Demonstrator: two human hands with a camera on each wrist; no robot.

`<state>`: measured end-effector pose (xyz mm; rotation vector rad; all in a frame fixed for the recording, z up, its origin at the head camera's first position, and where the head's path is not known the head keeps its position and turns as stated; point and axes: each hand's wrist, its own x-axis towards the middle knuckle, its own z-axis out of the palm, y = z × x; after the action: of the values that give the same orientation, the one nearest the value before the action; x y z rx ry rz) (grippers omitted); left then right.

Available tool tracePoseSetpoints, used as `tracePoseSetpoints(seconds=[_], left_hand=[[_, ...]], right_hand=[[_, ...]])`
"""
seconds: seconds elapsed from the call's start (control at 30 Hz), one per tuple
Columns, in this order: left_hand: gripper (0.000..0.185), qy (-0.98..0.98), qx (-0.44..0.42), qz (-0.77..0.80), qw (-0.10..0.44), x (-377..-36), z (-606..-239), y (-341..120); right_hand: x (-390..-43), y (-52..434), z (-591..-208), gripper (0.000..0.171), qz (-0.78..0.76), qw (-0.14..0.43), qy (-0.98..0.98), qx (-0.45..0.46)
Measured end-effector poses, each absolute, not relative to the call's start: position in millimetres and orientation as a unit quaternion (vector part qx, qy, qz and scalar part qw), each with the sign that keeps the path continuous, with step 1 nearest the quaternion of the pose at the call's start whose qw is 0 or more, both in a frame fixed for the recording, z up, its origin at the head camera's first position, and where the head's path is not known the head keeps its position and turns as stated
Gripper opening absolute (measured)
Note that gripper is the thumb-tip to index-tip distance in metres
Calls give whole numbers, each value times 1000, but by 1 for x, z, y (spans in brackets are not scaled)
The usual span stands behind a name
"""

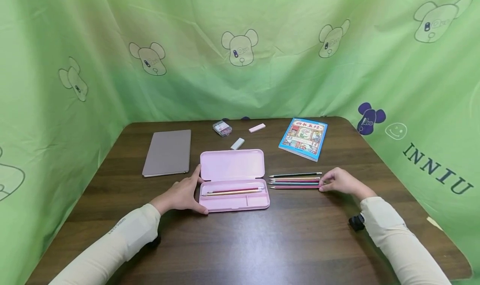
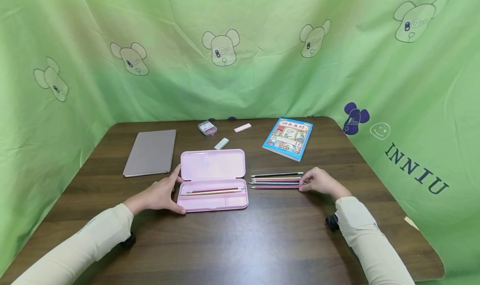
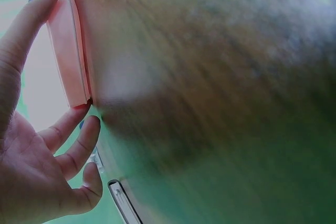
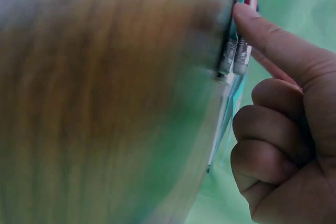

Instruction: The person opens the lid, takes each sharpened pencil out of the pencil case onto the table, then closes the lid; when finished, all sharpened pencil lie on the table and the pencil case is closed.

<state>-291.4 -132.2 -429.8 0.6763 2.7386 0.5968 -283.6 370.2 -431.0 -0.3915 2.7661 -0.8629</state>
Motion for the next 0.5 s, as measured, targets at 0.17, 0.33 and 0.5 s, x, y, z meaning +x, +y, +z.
tracePoseSetpoints(seconds=[0.17, 0.33, 0.5], left_hand=[[142, 941, 235, 206, 129, -292, -429, -132], [143, 941, 236, 205, 127, -292, -430, -132], [142, 941, 237, 206, 127, -292, -430, -132]], right_hand=[[-288, 365, -428, 16, -268, 100, 953, -104], [-292, 354, -421, 20, -278, 85, 951, -106], [-298, 338, -422, 21, -295, 90, 943, -122]])
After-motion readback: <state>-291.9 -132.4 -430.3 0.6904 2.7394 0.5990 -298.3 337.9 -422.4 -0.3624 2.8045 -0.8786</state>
